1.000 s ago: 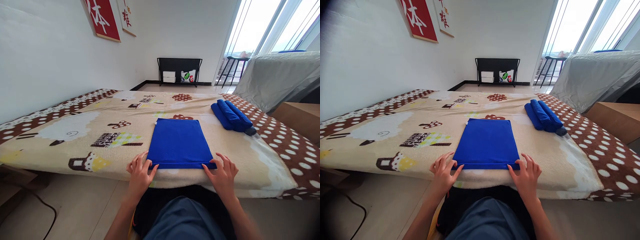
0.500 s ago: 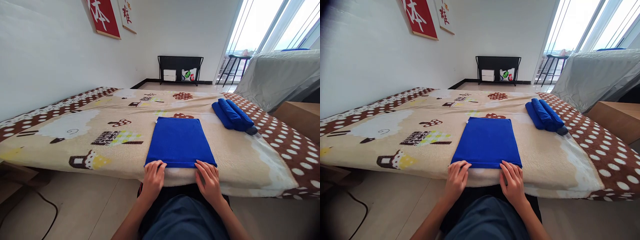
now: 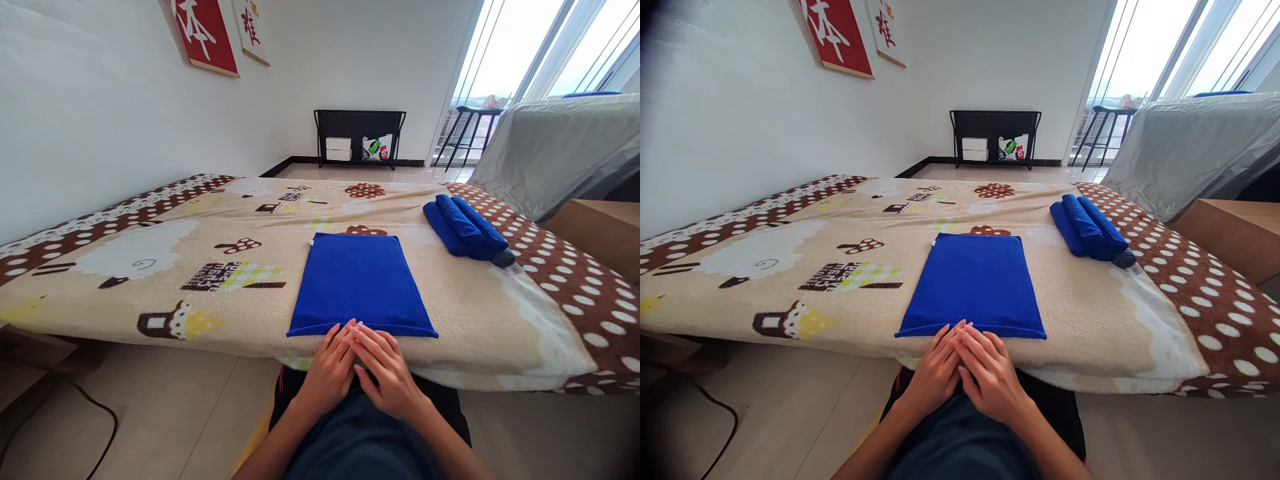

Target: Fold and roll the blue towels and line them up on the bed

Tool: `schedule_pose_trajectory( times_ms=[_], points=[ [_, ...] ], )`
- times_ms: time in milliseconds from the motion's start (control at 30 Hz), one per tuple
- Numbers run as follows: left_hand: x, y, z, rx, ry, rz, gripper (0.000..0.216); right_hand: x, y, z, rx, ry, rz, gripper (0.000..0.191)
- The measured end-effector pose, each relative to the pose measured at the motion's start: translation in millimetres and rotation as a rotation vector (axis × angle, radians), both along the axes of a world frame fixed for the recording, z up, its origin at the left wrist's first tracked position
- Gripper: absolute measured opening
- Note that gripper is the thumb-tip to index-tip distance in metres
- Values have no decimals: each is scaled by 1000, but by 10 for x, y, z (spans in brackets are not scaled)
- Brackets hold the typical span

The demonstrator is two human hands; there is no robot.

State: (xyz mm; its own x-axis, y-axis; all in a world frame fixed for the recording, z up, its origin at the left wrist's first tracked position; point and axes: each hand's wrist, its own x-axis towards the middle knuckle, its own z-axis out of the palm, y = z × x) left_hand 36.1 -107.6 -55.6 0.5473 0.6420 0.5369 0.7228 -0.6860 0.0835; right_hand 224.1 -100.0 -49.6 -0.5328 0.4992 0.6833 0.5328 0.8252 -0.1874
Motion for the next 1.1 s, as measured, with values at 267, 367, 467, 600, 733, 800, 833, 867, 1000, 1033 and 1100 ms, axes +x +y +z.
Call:
schedule_pose_trajectory(
  times_ms=[267,367,467,600,733,800,833,867,1000,1033,1100],
  points=[
    [-205,120,-48,55,-138,-85,55,177,138,-130,-30,-108,-73,62],
    [-472,191,-11,60,-156,-101,51,401,176,-201,11,-77,-144,61],
    [-800,241,54,27,-129,-65,47,610,214,-245,43,-22,-201,59],
    [-1137,251,103,8,-140,-8,43,865,273,-266,72,11,-255,51],
    [-1263,217,132,-50,-171,55,35,1089,323,-263,76,53,-325,38],
    [-1273,201,152,-79,-190,93,27,1167,339,-265,65,79,-360,32],
    [-1272,195,161,-90,-197,113,23,1194,347,-269,59,90,-372,29],
    [-1268,192,169,-97,-202,135,19,1212,354,-274,54,99,-381,27],
    [-1257,202,165,-107,-202,206,12,1212,388,-291,53,141,-407,19],
    [-1257,208,157,-105,-201,215,12,1202,396,-291,55,156,-417,17],
    [-1261,219,140,-95,-198,236,11,1185,410,-286,54,184,-437,13]
  ],
)
